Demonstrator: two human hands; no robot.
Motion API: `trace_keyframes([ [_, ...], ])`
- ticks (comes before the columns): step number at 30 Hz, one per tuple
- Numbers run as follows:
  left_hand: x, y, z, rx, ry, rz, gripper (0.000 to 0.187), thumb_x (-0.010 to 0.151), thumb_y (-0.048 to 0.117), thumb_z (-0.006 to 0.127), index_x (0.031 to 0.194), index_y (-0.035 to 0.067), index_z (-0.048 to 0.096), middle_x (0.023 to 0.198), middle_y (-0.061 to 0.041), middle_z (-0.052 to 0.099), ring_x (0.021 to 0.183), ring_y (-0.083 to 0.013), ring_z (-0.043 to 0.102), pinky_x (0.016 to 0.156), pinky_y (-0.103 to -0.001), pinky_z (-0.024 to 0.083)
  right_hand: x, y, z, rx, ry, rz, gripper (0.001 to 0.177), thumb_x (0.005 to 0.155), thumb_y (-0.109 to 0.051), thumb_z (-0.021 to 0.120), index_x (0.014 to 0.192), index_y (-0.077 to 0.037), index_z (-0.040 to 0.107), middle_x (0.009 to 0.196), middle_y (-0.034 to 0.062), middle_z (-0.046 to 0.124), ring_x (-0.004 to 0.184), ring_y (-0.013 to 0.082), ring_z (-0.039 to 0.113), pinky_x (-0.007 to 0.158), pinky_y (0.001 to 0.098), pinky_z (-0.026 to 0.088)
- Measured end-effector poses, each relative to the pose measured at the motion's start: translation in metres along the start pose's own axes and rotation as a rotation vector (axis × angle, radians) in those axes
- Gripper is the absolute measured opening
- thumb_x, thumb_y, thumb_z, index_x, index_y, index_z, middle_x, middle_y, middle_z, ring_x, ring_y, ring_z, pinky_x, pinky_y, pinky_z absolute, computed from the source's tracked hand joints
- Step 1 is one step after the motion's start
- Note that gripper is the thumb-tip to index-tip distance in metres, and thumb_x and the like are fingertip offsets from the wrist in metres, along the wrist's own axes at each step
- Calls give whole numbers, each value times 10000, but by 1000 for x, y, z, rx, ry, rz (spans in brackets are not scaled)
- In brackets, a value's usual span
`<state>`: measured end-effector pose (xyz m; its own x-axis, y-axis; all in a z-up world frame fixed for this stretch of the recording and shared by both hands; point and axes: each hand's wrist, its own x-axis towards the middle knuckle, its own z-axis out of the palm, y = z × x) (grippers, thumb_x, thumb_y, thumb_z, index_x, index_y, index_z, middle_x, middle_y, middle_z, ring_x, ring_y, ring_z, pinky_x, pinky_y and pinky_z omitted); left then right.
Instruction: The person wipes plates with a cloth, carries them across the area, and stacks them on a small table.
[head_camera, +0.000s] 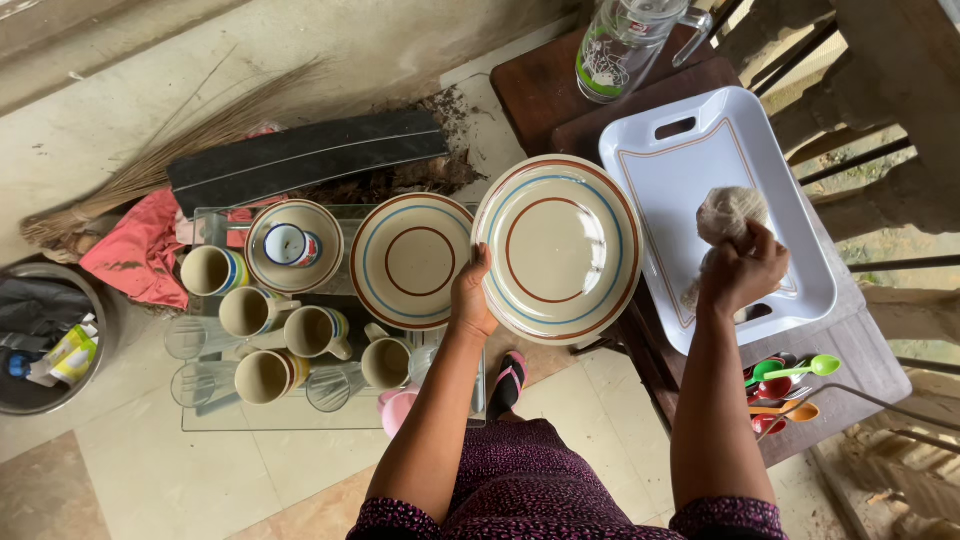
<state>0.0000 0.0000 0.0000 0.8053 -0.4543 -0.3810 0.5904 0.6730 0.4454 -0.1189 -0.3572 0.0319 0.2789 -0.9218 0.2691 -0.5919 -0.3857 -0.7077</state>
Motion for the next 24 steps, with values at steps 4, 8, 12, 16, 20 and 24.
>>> trace_keyframes([
  [4, -18, 15, 21, -25, -56, 28, 573, 914, 362, 733, 1381, 72, 574, 1314, -62, 647, 1225, -216, 595, 1079, -403, 456, -17, -72, -38, 370, 9, -188, 385, 783, 33, 673, 1121, -118, 775, 1116, 29, 561, 1045, 197, 613, 928, 361, 597],
  [8, -21, 19, 11, -24, -29, 74, 505, 924, 353, 744, 1323, 68, 622, 1227, -48, 665, 1153, -209, 614, 1035, -399, 482, -42, -139, -54, 602, -120, -391, 372, 843, 69, 694, 1193, -43, 757, 1158, 78, 616, 1065, 215, 620, 957, 318, 539],
  [12, -29, 22, -5, -28, -14, 138, 407, 1012, 333, 768, 1254, 56, 595, 1151, -16, 621, 1110, -187, 586, 1015, -395, 485, -91, -188, -50, 624, -270, -437, 397, 807, 49, 702, 1192, -42, 730, 1208, 103, 648, 1132, 222, 639, 977, 309, 542],
  [16, -62, 49, 4, 19, -2, 221, 401, 1024, 318, 766, 1256, 37, 597, 1136, -9, 600, 1096, -175, 568, 1013, -373, 478, -138, -223, -36, 584, -303, -522, 484, 809, 57, 685, 1274, -75, 714, 1263, 124, 614, 1197, 256, 619, 1024, 326, 527],
  [20, -102, 76, 17, -52, -19, 140, 451, 924, 337, 732, 1265, 62, 629, 1153, -22, 659, 1092, -180, 602, 992, -370, 487, -188, -249, -32, 260, -244, -735, 576, 814, -122, 813, 1375, -134, 684, 1379, 213, 541, 1260, 396, 513, 1060, 514, 407],
  [24, -124, 90, 3, 0, -32, 157, 471, 943, 359, 732, 1267, 33, 632, 1180, -35, 656, 1093, -179, 589, 999, -364, 474, -225, -271, -34, 178, -232, -860, 541, 895, -291, 786, 1408, -183, 653, 1604, 241, 412, 1435, 484, 389, 1143, 599, 242],
])
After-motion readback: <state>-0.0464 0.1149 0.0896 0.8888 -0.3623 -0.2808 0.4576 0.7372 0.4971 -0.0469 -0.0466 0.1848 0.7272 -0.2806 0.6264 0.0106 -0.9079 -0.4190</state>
